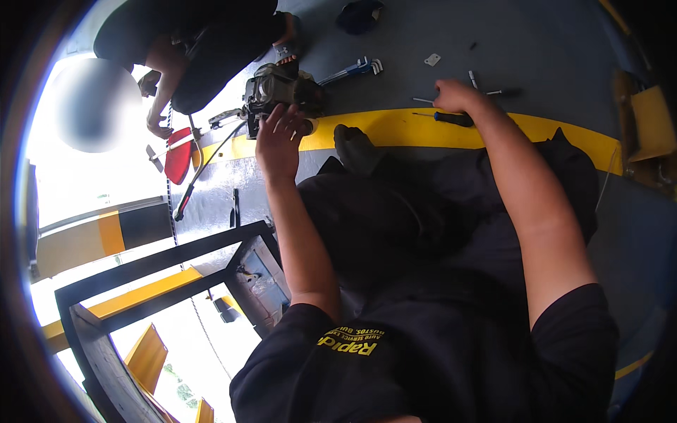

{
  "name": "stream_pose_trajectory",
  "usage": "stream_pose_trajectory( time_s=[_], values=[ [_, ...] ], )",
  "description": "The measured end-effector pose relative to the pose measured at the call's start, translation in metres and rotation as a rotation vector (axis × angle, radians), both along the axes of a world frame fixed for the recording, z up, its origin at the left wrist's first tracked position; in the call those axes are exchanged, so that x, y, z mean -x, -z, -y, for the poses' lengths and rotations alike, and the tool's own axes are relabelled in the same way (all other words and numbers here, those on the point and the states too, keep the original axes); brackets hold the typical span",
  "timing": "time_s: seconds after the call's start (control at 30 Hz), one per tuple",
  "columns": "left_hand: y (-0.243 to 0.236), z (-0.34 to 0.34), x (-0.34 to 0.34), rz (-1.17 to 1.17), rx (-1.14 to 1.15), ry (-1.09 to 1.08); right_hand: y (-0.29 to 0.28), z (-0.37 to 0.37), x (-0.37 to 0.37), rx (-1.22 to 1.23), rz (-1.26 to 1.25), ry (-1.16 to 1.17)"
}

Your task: The person sits on the floor and uses a screwdriver to adjust and tighten components on a small engine. They repeatedly reposition the engine and use their hands to manipulate various parts while another person stands nearby.

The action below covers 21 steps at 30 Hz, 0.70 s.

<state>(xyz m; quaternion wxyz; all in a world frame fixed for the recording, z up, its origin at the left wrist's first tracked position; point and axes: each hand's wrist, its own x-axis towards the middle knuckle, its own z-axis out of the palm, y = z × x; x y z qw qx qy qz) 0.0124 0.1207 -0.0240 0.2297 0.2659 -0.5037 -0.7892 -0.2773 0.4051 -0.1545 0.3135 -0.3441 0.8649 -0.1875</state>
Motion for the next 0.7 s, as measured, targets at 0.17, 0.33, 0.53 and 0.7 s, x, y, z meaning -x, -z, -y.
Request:
stream_pose_trajectory(
  time_s=[0.17, 0.33, 0.53, 0.7],
  values=[
    [0.031, -0.035, 0.040, 0.775, 1.146, 0.666, 0.011, 0.003, 0.006, -0.079, 0.083, -0.065],
    [0.027, -0.039, 0.050, 0.922, 0.933, 0.676, 0.016, 0.003, 0.009, -0.080, 0.124, -0.057],
    [0.022, -0.043, 0.052, 0.912, 0.922, 0.630, -0.026, 0.005, 0.002, 0.043, 0.057, -0.032],
    [-0.053, -0.041, 0.041, 0.462, 0.853, 0.265, -0.158, -0.016, -0.010, 0.791, 0.025, -0.104]
  ],
)
